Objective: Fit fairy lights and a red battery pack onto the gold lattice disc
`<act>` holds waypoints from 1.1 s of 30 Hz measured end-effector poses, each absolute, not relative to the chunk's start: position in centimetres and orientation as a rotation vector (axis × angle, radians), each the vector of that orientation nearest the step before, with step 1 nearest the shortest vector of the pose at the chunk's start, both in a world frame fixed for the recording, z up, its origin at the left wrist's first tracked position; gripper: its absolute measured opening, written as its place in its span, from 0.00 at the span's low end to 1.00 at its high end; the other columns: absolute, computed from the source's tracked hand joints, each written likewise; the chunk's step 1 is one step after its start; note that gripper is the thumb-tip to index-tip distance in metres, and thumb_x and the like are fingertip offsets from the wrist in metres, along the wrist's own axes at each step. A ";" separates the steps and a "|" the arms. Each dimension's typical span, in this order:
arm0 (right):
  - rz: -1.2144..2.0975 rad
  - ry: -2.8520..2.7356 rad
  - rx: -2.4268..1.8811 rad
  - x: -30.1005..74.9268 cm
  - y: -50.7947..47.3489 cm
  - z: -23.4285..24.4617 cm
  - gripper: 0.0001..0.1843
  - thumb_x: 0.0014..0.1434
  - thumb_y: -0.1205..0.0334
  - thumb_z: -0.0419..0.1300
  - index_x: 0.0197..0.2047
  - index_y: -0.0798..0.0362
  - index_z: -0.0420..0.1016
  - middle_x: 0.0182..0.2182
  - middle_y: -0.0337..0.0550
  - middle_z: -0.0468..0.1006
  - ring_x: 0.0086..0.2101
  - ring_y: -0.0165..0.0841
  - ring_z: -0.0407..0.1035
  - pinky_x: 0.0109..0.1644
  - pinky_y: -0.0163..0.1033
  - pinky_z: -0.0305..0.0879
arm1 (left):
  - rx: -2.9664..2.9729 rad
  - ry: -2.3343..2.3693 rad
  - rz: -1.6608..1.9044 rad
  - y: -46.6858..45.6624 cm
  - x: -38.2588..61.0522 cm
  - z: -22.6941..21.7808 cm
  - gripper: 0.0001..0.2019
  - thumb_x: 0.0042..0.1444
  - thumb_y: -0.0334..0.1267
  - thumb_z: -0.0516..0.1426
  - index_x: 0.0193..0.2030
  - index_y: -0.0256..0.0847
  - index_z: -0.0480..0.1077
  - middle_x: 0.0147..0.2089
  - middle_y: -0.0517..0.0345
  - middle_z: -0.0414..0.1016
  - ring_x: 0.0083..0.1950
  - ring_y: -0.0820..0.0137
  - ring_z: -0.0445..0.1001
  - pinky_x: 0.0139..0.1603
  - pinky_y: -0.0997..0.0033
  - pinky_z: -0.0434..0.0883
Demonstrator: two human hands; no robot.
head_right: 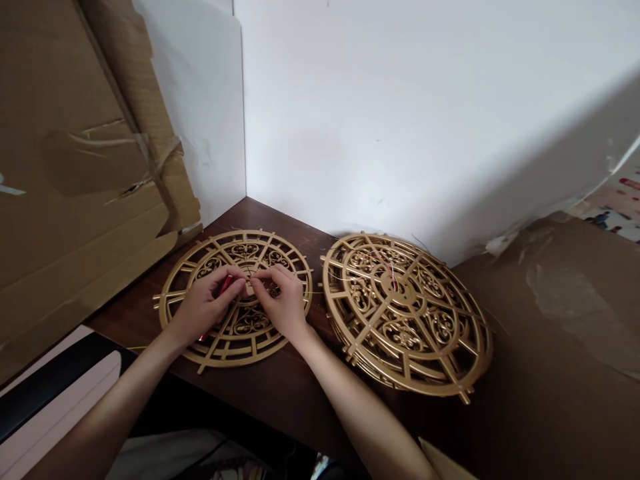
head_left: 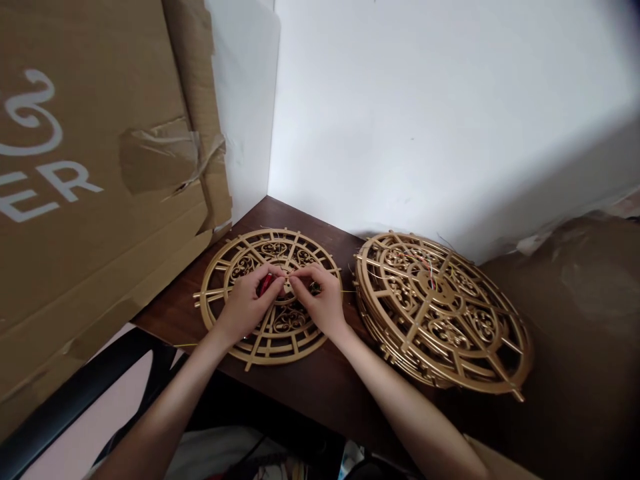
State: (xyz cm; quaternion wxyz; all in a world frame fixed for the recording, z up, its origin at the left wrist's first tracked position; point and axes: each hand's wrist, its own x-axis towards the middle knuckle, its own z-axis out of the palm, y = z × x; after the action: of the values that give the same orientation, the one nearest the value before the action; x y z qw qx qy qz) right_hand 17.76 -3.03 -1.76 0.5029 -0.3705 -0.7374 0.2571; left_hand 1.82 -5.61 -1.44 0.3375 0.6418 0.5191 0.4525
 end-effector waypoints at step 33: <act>0.619 -1.788 -0.972 18.1 -4.4 -1.3 0.06 0.57 0.64 0.61 0.29 0.53 0.75 0.24 0.37 0.73 0.26 0.27 0.65 0.30 0.33 0.62 | 1.710 1.318 1.138 -5.6 1.6 -1.8 0.12 0.60 0.47 0.54 0.37 0.41 0.71 0.30 0.60 0.74 0.31 0.70 0.71 0.33 0.73 0.66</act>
State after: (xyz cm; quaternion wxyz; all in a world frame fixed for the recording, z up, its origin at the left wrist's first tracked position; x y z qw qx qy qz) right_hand 18.08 -4.40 -1.34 0.4857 -0.3994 -0.7347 0.2546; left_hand 1.64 -5.63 -1.76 0.3434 0.6580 0.5073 0.4379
